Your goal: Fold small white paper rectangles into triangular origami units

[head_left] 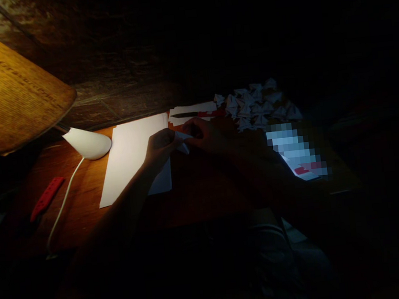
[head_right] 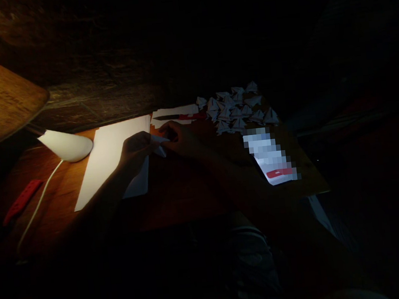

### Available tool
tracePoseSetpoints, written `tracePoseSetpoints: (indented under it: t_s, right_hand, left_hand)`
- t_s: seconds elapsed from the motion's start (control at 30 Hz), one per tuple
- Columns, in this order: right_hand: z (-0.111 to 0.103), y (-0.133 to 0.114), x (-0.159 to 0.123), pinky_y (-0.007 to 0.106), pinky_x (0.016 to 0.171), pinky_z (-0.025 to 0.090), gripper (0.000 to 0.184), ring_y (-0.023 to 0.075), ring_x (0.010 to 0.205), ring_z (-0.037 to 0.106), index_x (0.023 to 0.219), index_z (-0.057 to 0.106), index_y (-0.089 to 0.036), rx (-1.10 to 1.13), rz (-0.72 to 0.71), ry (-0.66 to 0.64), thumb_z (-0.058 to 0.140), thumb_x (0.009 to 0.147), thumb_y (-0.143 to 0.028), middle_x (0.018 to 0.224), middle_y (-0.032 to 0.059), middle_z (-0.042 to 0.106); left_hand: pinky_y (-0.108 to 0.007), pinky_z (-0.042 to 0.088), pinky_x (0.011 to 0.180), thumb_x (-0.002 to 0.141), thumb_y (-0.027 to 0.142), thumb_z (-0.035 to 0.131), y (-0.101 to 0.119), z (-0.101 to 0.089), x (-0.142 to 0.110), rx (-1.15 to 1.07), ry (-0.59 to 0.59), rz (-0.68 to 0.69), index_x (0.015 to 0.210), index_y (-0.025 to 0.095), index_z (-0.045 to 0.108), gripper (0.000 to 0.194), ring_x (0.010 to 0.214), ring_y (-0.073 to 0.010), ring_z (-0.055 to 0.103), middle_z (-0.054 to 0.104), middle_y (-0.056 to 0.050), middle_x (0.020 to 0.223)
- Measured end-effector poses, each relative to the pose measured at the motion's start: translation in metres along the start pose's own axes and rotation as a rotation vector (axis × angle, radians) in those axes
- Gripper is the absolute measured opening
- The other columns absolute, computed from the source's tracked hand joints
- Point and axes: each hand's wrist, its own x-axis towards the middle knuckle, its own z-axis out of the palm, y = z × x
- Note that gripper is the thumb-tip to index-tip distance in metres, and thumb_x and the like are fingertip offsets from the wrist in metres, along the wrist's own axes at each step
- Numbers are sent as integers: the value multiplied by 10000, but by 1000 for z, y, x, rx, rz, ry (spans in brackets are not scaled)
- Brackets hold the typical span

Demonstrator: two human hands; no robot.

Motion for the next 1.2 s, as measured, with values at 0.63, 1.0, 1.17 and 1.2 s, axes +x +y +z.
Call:
tracePoseSetpoints:
  t_s: [0.63, 1.0, 1.17, 1.2]
  right_hand:
    - [-15, -5, -1, 367, 844, 589, 333, 196, 978, 655, 1070, 714, -218, -196, -184, -118, 819, 756, -173, 1222, 74, 630]
    - [-15, -3, 2, 370, 861, 548, 72, 205, 935, 670, 891, 723, -200, -195, -189, -44, 675, 928, -240, 1004, 62, 732]
    - [-16, -6, 1, 344, 795, 506, 103, 195, 877, 644, 877, 713, -184, -292, -148, -41, 659, 945, -240, 967, 61, 707]
    - [-16, -8, 1, 344, 791, 497, 105, 193, 871, 640, 874, 712, -180, -306, -145, -40, 663, 946, -239, 965, 62, 701]
  left_hand:
    - [-214, 585, 591, 743, 135, 801, 8, -5, 3, -261, 53, -137, 828, 192, 619, 208, 591, -98, 656, 671, 23, 730]
    - [-227, 609, 626, 744, 108, 815, 7, -5, 1, -249, 23, -125, 872, 187, 621, 245, 627, -104, 673, 667, 14, 766]
    - [-218, 608, 621, 704, 187, 876, 0, -3, 3, -189, -23, -68, 888, 195, 628, 308, 647, -109, 676, 687, 12, 779]
    - [-210, 603, 614, 680, 206, 896, -1, -2, 3, -172, -27, -55, 887, 197, 633, 335, 646, -109, 674, 688, 15, 764]
